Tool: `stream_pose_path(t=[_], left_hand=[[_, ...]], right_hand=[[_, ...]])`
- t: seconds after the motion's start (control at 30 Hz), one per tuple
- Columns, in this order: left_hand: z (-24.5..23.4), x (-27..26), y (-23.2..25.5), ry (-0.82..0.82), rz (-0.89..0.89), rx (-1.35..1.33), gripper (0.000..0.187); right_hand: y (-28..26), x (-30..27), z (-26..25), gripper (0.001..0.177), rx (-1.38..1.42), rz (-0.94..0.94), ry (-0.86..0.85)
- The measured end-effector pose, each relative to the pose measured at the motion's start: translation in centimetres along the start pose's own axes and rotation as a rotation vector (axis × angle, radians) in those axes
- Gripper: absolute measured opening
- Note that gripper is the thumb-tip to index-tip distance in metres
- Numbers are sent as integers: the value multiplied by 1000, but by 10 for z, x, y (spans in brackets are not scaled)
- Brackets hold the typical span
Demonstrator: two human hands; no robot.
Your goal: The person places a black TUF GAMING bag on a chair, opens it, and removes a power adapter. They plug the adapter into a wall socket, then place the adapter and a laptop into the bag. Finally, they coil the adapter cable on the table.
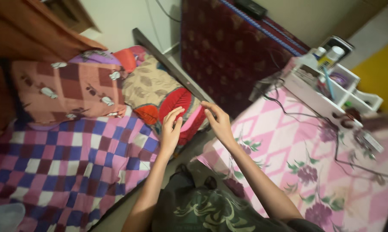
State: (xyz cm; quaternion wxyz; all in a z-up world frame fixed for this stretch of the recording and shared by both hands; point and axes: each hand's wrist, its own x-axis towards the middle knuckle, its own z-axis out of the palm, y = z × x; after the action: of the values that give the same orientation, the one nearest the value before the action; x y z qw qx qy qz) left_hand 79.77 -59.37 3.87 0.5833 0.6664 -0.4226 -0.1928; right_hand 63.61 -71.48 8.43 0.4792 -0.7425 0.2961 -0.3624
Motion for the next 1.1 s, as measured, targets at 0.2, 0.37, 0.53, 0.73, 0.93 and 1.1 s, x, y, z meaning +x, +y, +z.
stream_pose_path(t=[0.2,0.37,0.53,0.73,0.93,1.1], left_hand=[[-55,43,-33,123,44,49,29],[-112,91,-74,92,-71,36,31],[-158,157,-111,80,24,18,30],[-192,225,-128,62,24,40,32],[-193,277,-141,75,-2,9,32],[-194,318,-163,90,80,83,37]], right_hand=[[10,47,64,31,-10,164,-131],[24,105,134,31,-59,51,-145],[31,167,199,28,-4,-31,-168],[22,232,236,32,-43,130,-156],[38,301,250,31,-77,27,-144],[60,363,263,28,-36,-9,-128]])
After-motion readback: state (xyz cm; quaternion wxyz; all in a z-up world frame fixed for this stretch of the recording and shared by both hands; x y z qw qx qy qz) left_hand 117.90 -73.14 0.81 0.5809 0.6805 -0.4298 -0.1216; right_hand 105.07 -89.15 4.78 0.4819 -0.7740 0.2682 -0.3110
